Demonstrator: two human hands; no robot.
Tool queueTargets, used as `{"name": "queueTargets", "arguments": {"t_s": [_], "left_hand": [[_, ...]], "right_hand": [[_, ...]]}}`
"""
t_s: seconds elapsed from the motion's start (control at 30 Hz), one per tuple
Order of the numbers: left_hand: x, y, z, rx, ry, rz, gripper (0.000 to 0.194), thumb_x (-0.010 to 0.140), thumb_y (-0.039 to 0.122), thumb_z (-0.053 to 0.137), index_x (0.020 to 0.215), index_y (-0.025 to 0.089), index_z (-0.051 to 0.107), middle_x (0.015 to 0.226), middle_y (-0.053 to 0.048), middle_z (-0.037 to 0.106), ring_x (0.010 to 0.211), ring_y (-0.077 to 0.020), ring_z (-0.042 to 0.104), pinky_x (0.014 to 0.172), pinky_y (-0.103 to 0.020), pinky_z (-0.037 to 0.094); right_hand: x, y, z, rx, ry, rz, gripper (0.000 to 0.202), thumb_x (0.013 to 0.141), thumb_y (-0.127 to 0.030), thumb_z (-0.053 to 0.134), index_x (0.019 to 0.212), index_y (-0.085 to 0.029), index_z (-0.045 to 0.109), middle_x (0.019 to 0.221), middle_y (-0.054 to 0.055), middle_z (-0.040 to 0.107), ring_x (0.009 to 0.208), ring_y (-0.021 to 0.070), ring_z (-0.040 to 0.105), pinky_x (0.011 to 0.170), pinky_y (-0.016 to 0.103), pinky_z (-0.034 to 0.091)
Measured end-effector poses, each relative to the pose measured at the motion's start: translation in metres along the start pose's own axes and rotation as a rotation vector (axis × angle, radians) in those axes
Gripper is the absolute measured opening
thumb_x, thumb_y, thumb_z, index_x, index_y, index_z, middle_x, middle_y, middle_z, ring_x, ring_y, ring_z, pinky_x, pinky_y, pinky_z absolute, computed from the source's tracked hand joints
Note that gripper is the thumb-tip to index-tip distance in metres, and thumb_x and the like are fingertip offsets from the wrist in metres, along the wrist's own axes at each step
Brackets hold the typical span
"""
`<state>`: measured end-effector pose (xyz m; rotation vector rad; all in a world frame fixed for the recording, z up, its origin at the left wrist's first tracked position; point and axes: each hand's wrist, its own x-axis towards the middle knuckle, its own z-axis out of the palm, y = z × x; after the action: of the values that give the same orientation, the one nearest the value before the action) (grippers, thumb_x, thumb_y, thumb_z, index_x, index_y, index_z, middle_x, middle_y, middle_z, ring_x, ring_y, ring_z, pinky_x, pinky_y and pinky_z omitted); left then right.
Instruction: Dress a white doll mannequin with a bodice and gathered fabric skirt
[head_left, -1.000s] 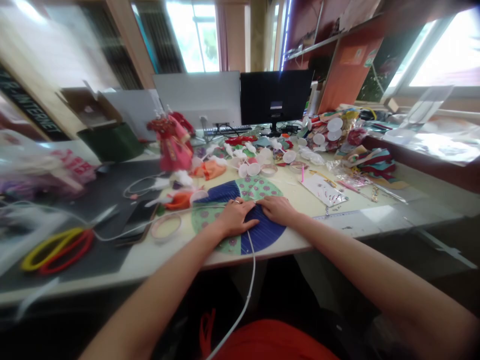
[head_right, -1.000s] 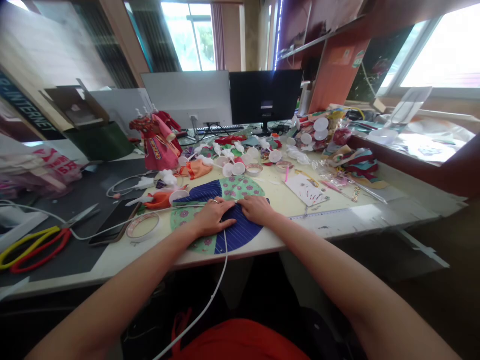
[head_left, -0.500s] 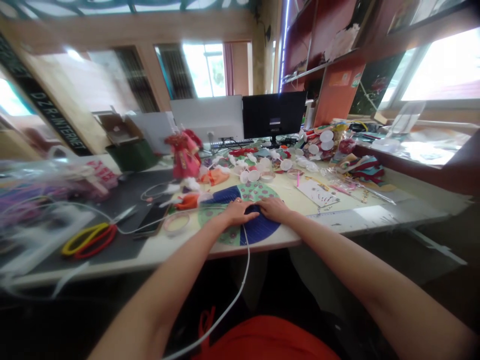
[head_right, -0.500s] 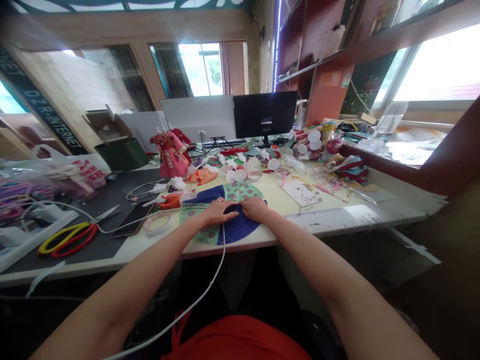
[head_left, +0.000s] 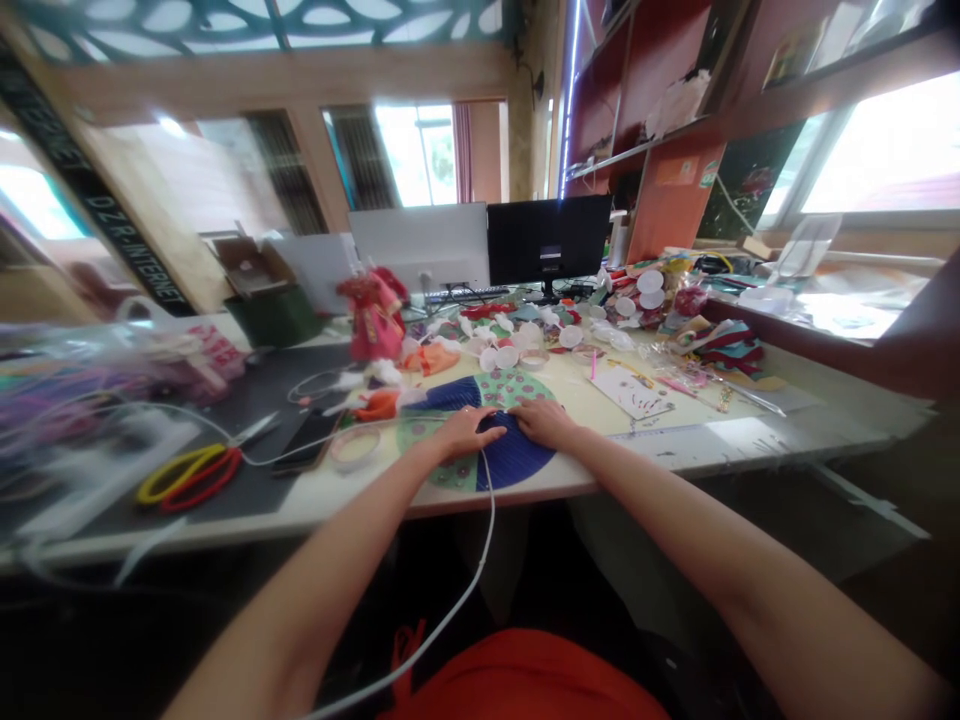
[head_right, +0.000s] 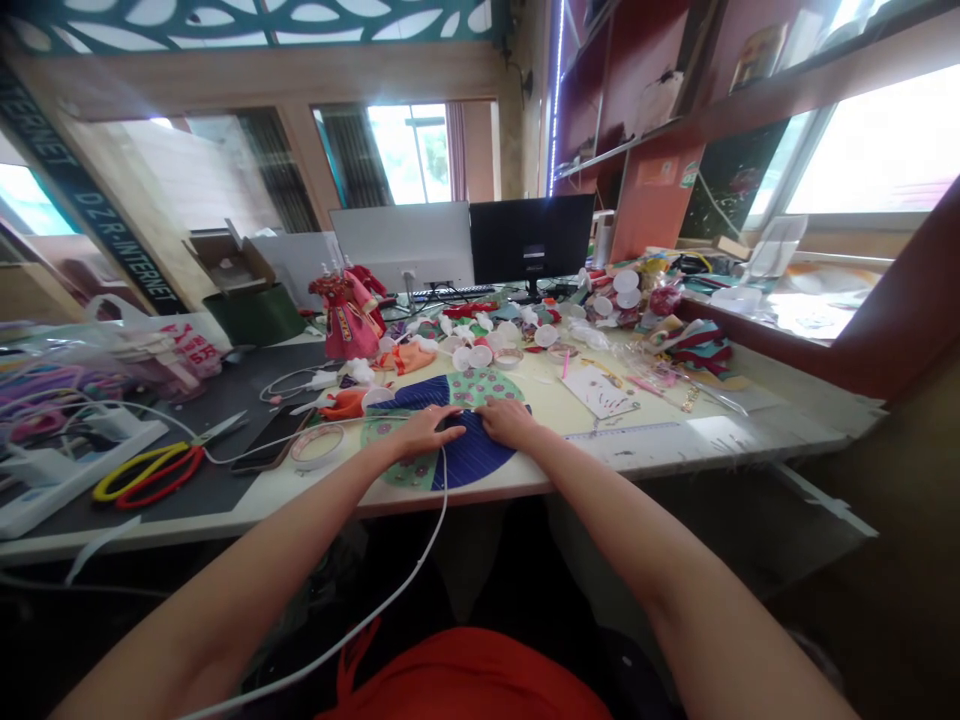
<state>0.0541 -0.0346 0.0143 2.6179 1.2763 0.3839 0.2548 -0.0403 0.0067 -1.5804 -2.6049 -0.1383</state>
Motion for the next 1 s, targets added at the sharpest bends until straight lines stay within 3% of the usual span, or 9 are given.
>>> {"name": "queueTargets", "arguments": {"t_s": [0.53,0.77,1.0], "left_hand": [[-0.001,-0.013,0.000,-0.081,0.068,0.101,0.047,0.084,0.047,0.048,0.119,0.017,0.056,0.111,-0.010,0.064,0.101,-0.0238,0.057,0.091,-0.036,0.042],[-0.005,-0.015,0.004,-0.109,0.105,0.118,0.043,0.085,0.046,0.049,0.117,0.019,0.058,0.119,-0.007,0.062,0.109,-0.0227,0.054,0.099,-0.037,0.036],[-0.006,-0.015,0.005,-0.122,0.124,0.117,0.042,0.085,0.046,0.049,0.115,0.019,0.059,0.119,-0.008,0.062,0.109,-0.0235,0.054,0.098,-0.038,0.038]], "right_hand": [[-0.001,0.001,0.001,0.058,-0.007,0.010,0.031,0.092,-0.033,0.047,0.119,-0.017,0.051,0.106,0.006,0.059,0.093,0.0187,0.058,0.082,0.040,0.047],[-0.003,-0.001,-0.001,0.073,-0.014,0.034,0.036,0.092,-0.023,0.037,0.124,-0.023,0.051,0.103,0.009,0.061,0.094,0.0204,0.058,0.077,0.029,0.041],[-0.007,-0.001,-0.001,0.076,-0.020,0.051,0.038,0.091,-0.024,0.035,0.126,-0.024,0.050,0.105,0.009,0.060,0.095,0.0210,0.057,0.076,0.030,0.040]]}}
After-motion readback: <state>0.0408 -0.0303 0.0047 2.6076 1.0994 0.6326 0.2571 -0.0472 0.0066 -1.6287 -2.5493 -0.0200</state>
